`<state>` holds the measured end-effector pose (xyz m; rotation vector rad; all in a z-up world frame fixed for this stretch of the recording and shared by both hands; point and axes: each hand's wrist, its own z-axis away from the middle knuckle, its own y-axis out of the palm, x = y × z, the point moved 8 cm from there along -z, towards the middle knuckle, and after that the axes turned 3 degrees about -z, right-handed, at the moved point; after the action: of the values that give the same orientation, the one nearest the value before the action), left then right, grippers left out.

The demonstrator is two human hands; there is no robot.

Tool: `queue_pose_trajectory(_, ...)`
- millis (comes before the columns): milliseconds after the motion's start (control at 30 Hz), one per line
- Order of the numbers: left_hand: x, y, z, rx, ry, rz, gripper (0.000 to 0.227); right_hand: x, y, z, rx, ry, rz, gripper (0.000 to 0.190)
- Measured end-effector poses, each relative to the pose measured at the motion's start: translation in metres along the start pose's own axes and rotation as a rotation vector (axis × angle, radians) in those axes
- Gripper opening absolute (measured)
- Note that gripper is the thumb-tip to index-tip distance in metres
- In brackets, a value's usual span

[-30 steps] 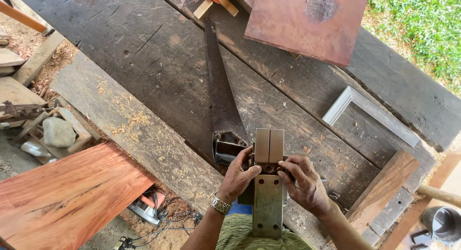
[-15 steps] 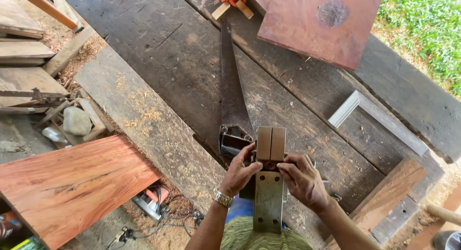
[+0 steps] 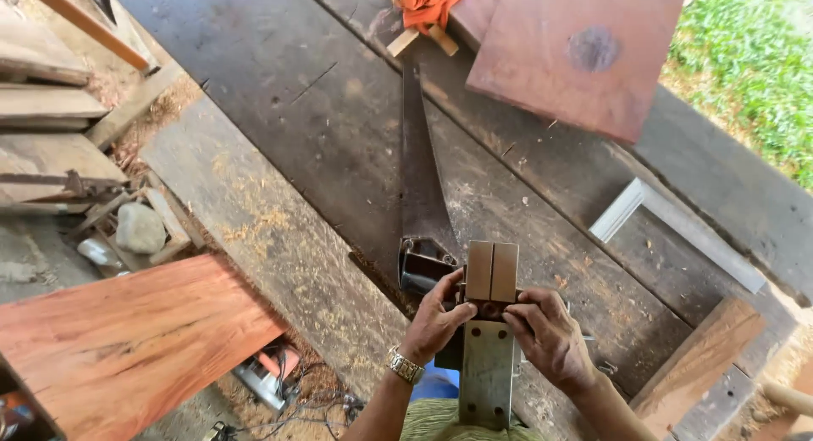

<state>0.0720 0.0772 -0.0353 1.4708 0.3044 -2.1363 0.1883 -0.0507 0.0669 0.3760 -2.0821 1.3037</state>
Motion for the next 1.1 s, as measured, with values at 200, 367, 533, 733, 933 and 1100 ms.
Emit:
queue_pose_trajectory(200,0.006,0.004,0.002,0.000,-0.014,-0.006,0.072,0.003,-0.003,0.001,0.023,0.038,0.006,0.018)
queue_pose_trajectory(367,0.003,0.006,0.005,0.001,-0.043,-0.027,0.071,-0.009,0.005,0.014,0.072,0.088,0.006,0.015)
queue_pose_trajectory(533,0.005,0.005,0.004,-0.006,-0.022,0.011,0.071,0.000,0.000,0.005,0.052,0.046,-0.051,0.016)
queue_pose_trajectory(733,0.000,0.008,0.000,-0.009,0.051,-0.064,0.069,-0.011,0.000,0.008,0.071,0.149,-0.042,0.016)
queue_pose_trajectory(933,-0.009,0.007,-0.003,-0.028,0.085,-0.129,0.067,-0.006,-0.005,0.001,0.054,0.087,-0.015,0.015)
queue_pose_trajectory(1100,-0.001,0.011,-0.004,-0.012,-0.024,-0.025,0.070,0.001,-0.016,-0.005,0.038,0.132,-0.064,0.017)
